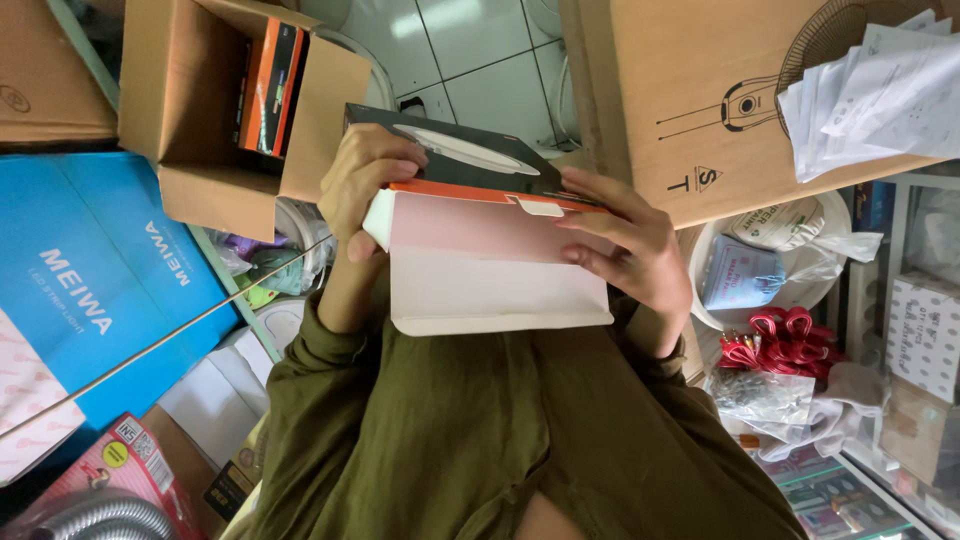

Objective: The person puts an LED downlight and a manual into a box, closes the box, and places it into a larger container among other boxes.

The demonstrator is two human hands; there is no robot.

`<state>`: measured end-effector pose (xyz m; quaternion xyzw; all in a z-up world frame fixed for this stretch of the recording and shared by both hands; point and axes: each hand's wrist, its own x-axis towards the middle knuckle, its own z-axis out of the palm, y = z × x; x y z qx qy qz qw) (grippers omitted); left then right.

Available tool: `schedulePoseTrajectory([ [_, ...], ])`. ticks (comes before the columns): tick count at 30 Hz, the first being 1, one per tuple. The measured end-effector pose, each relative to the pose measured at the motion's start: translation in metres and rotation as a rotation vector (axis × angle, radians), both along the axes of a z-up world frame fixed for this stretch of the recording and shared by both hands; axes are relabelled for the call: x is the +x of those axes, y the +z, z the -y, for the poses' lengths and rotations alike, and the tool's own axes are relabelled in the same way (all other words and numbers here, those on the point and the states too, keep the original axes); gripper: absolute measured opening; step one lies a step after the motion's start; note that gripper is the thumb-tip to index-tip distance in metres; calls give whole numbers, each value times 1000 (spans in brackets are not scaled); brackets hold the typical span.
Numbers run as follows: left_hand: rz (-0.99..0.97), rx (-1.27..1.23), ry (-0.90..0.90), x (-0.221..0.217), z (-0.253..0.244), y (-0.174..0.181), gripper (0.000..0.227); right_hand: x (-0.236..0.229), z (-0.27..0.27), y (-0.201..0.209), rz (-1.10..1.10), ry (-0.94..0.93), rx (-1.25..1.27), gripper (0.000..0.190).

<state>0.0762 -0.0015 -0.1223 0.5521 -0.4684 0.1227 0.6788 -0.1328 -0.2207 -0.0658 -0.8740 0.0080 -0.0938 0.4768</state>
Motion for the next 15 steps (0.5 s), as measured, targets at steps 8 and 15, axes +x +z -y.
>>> schedulePoseTrajectory([
  [8, 25, 72, -131, 5, -6, 30, 78, -5, -9, -13, 214, -119, -130, 35],
  [15, -300, 13, -38, 10, 0, 6, 59, -5, -11, -12, 203, -82, 39, 41],
])
